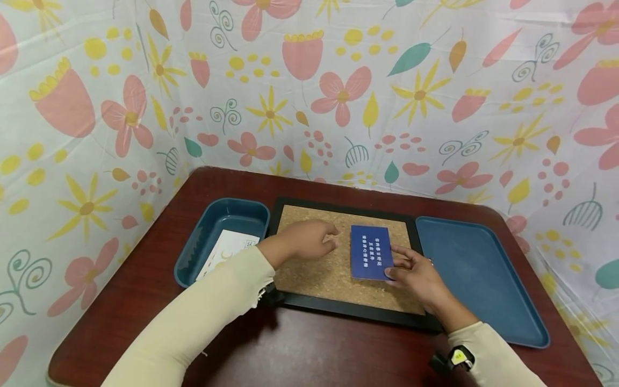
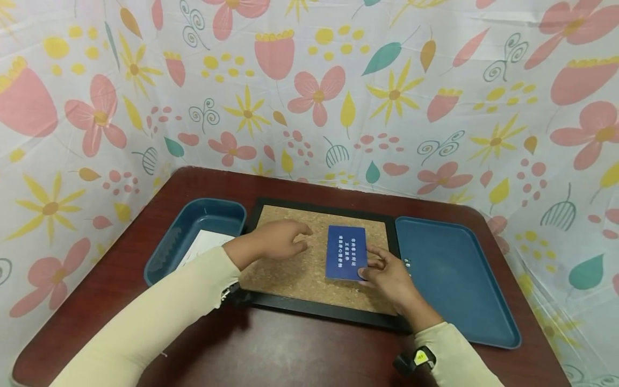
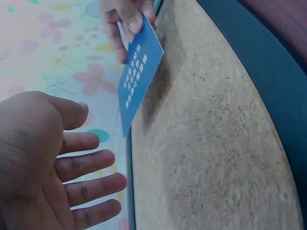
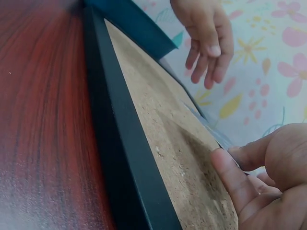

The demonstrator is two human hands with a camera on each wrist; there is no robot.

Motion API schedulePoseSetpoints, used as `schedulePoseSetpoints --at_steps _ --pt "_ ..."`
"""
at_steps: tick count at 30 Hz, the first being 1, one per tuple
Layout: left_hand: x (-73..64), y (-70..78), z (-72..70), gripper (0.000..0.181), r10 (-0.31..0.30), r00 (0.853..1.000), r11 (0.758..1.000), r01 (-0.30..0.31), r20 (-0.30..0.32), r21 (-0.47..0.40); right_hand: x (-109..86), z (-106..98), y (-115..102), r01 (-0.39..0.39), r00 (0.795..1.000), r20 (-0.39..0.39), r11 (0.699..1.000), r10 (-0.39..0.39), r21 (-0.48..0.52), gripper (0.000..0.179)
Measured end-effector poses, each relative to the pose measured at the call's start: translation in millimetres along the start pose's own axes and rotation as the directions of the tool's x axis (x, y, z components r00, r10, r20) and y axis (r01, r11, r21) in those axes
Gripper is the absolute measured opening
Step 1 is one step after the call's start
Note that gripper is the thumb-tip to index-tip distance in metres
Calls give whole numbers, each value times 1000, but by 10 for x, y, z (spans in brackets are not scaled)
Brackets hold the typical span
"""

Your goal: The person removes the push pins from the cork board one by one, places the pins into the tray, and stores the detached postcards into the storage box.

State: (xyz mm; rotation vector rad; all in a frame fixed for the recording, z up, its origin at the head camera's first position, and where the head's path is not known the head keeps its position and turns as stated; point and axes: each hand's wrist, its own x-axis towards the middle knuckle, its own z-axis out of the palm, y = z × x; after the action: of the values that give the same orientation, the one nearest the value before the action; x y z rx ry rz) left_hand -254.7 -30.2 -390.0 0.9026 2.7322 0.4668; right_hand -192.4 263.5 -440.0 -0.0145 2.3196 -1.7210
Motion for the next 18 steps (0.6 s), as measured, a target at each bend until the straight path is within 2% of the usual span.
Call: schedulePoseSetpoints --at_steps 7,13,18 --pt "-269 -35 -116 45 2 1000 1000 -3 -7 -24 8 39 24 -2 999 -38 999 3 41 74" --pt "-543 -109 -223 40 -17 997 997 11 -79 -80 9 50 29 8 999 -54 998 -4 59 75" --pt "-674 -220 -276 40 -67 990 992 53 -125 -112 -7 54 40 7 999 -53 998 -3 66 74"
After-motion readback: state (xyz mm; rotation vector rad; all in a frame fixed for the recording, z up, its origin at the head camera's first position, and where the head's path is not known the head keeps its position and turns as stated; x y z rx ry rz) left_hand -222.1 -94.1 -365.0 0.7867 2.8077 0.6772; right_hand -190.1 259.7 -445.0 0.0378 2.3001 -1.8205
